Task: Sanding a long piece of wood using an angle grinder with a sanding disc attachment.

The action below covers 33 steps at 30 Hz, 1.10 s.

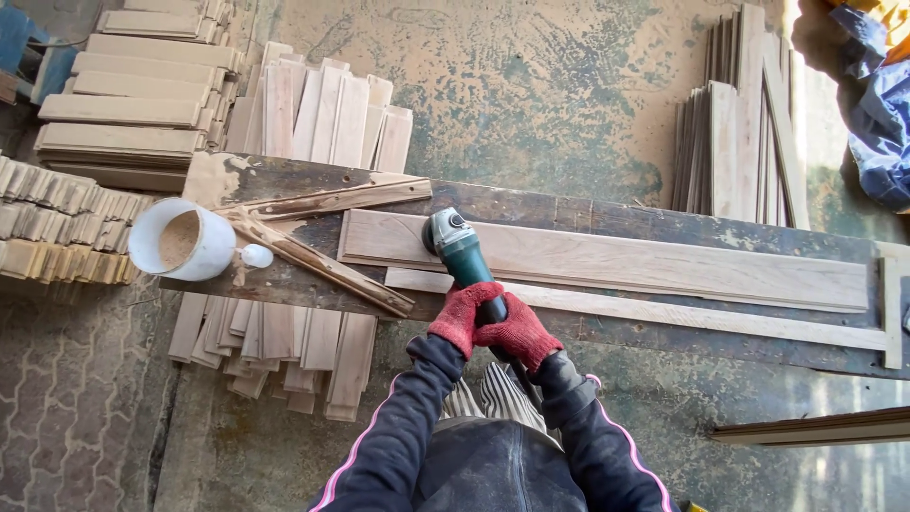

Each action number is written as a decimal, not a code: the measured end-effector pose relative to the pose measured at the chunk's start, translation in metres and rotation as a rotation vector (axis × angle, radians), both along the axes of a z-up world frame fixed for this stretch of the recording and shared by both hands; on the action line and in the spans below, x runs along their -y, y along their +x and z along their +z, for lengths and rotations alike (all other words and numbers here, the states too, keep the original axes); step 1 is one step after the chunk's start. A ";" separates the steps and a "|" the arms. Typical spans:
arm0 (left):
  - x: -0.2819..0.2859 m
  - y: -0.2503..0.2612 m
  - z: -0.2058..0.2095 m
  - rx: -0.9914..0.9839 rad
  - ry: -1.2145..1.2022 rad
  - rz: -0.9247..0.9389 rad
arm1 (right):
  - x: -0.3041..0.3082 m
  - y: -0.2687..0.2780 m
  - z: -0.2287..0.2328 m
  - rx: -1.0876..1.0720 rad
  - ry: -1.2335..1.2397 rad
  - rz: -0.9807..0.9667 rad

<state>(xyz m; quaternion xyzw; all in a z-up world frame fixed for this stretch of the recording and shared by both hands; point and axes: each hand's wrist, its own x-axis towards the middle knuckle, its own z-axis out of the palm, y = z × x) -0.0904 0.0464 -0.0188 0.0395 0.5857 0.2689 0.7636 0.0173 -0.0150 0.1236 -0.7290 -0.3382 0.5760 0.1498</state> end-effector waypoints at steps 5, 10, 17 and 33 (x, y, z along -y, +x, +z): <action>0.019 0.075 -0.030 0.031 0.025 -0.094 | 0.031 0.063 -0.031 0.003 0.007 -0.167; 0.048 0.161 -0.041 0.102 0.038 -0.164 | 0.067 0.129 -0.059 -0.095 0.038 -0.469; 0.081 0.234 0.033 0.033 0.150 -0.427 | 0.119 0.182 -0.074 -0.120 0.119 -0.759; 0.066 0.089 -0.022 0.052 0.062 -0.096 | 0.058 0.053 -0.008 -0.125 0.089 -0.433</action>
